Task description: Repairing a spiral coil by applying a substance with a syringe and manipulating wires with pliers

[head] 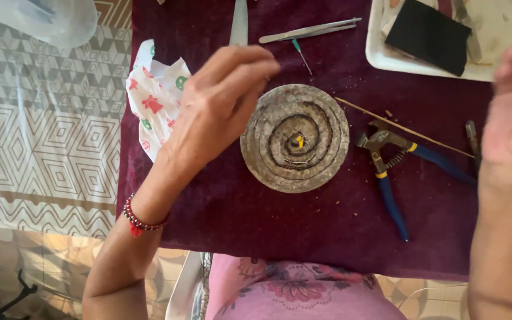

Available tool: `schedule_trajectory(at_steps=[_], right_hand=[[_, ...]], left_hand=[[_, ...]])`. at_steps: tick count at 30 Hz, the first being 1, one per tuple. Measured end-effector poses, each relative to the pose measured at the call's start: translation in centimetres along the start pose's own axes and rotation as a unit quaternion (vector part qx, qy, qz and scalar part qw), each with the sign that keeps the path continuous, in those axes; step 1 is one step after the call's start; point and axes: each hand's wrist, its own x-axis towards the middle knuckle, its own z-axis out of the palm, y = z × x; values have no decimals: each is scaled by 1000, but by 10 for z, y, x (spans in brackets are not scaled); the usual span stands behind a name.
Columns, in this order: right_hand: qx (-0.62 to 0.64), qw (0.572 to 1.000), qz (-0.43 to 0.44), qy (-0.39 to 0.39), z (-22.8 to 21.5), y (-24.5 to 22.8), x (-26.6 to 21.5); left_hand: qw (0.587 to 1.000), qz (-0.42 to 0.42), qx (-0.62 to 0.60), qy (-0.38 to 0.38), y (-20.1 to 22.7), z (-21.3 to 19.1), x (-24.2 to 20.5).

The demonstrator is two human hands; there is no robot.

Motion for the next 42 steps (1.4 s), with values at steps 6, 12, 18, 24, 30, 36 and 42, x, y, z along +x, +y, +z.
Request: schedule_trajectory(at_steps=[6, 12, 18, 24, 30, 36, 42], right_hand=[[160, 967, 180, -82, 54, -38, -50], [-57, 967, 92, -231, 86, -56, -63], [-278, 944, 3, -178, 87, -61, -77], [-386, 909, -80, -137, 70, -42, -77], [-388, 908, -90, -127, 72, -33, -78], [-427, 891, -94, -119, 79, -43, -78], [-614, 729, -244, -181, 43, -8, -62]], left_hand=[[983, 55, 118, -126, 10, 10, 24], [978, 49, 163, -125, 7, 18, 27], [980, 14, 163, -114, 6, 13, 26], [985, 34, 120, -123, 18, 26, 38], [967, 85, 199, -133, 17, 37, 47], [984, 46, 109, -136, 4, 6, 48], [971, 40, 162, -173, -7, 21, 32]])
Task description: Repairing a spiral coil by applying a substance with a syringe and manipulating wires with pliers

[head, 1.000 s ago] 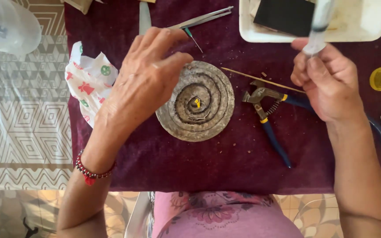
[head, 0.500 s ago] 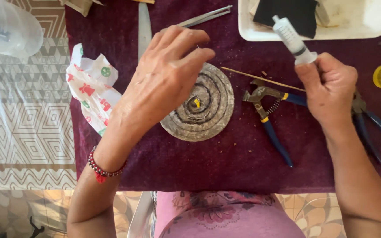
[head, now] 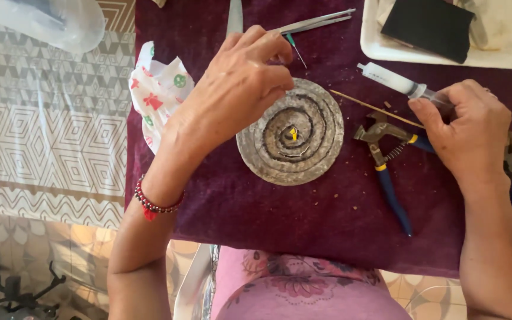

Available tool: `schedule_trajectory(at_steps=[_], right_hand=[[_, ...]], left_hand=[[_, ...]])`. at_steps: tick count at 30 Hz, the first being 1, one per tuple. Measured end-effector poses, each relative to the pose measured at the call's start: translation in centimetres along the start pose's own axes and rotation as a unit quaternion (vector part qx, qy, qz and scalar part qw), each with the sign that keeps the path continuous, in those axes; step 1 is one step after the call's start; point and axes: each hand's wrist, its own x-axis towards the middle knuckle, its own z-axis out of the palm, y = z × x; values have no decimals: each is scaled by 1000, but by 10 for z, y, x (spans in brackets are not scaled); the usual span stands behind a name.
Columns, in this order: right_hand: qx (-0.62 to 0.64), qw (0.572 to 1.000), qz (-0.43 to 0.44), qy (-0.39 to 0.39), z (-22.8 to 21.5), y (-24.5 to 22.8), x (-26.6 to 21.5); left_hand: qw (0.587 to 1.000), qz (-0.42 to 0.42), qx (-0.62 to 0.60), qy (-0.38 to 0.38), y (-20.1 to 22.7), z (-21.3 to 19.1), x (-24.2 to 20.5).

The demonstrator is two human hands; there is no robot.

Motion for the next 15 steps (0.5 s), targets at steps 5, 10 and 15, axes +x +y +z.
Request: schedule_trajectory(at_steps=[5, 10, 15], right_hand=[[-53, 998, -27, 15, 3, 1, -1], [-66, 997, -28, 31, 0, -3, -3], [-68, 997, -20, 28, -2, -6, -2]], left_hand=[[1000, 1, -1, 14, 5, -3, -2], [1000, 11, 1, 24, 1, 1, -2], [999, 16, -12, 42, -3, 4, -1]])
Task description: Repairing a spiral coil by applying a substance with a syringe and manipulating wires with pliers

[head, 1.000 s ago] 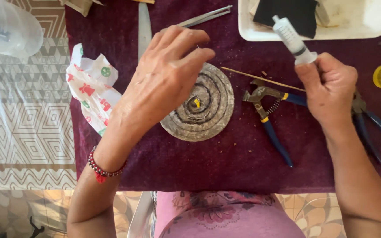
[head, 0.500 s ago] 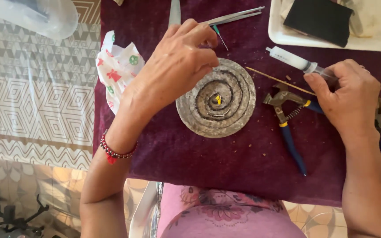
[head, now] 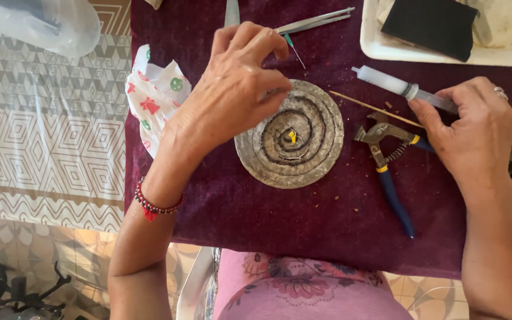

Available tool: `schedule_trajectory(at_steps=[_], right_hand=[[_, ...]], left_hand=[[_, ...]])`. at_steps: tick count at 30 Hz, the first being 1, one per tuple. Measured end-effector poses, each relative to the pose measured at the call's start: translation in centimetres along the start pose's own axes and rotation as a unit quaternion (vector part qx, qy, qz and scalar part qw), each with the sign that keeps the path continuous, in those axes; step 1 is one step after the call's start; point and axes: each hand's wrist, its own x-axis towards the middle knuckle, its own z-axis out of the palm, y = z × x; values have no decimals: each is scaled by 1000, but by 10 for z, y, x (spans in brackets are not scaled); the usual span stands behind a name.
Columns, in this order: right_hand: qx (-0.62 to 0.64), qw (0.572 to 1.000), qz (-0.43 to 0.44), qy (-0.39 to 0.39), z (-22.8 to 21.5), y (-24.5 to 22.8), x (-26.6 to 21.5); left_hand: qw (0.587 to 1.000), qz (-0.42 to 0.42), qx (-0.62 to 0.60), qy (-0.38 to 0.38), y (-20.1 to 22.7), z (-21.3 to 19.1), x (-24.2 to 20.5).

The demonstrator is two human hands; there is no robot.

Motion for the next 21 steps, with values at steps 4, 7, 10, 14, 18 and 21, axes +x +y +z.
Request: schedule_trajectory(at_steps=[4, 7, 10, 14, 18, 21], right_hand=[[-5, 1000, 11, -6, -2, -3, 2], [-10, 1000, 4, -10, -4, -4, 3], [-12, 1000, 2, -8, -1, -2, 2], [-21, 1000, -2, -6, 0, 0, 1], [-34, 999, -2, -6, 2, 1, 0], [-30, 999, 6, -14, -3, -5, 2]], left_hand=[[1000, -6, -15, -1, -3, 4, 2], [999, -23, -24, -4, -1, 6, 3], [999, -24, -40, -11, -1, 5, 4], [997, -20, -65, -22, -2, 3, 1], [997, -12, -75, -20, -2, -2, -1], [997, -12, -75, -24, -3, 0, 0]])
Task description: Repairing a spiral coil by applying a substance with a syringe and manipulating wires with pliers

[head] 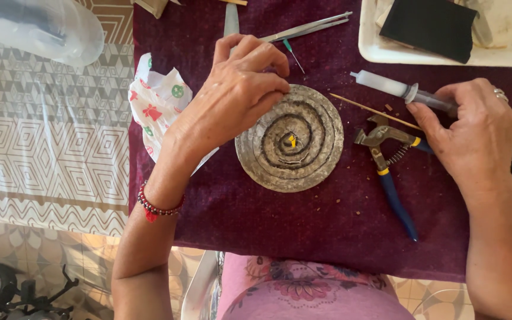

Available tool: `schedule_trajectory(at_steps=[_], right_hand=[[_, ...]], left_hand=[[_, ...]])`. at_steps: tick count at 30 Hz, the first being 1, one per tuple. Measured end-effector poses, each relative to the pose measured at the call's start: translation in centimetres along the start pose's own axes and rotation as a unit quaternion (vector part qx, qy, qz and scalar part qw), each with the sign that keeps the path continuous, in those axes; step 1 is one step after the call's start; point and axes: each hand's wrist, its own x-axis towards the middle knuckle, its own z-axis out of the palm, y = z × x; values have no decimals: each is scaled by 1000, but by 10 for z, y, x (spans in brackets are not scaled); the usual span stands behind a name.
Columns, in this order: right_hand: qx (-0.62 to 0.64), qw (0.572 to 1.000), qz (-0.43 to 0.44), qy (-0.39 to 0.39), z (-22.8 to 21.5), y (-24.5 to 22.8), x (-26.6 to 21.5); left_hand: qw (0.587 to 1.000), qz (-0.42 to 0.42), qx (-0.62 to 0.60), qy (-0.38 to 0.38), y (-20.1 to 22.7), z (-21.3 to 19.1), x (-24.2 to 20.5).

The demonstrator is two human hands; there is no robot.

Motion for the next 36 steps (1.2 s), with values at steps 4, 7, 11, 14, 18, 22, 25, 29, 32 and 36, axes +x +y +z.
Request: schedule_trajectory(at_steps=[4, 7, 11, 14, 18, 22, 25, 29, 32, 36], right_hand=[[5, 1000, 20, 2, -4, -4, 0], [-33, 999, -3, 12, -9, -6, 2], [-85, 995, -30, 30, -10, -4, 2], [-54, 996, -50, 55, -14, -8, 5], [52, 981, -113, 151, -17, -26, 13], [113, 962, -173, 177, -11, -51, 23], [225, 946, -184, 145, -20, -81, 34], [346, 921, -141, 110, -31, -115, 55], [470, 875, -74, 86, -25, -132, 61], [584, 811, -25, 26, -22, -141, 56]], left_hand=[[1000, -5, 1, -1, 0, 2, 0], [1000, -12, 6, -2, 0, 4, 0], [999, -18, -20, 28, 4, 2, -1], [998, -16, -38, 37, 6, 1, -3], [998, -16, -47, 37, 9, 4, -7], [998, -14, -46, 50, 11, 6, -8], [997, -16, -41, 64, 10, 9, -8], [997, -15, -35, 72, 10, 11, -8], [997, -14, -28, 71, 9, 13, -6], [998, -11, -21, 61, 7, 12, -4]])
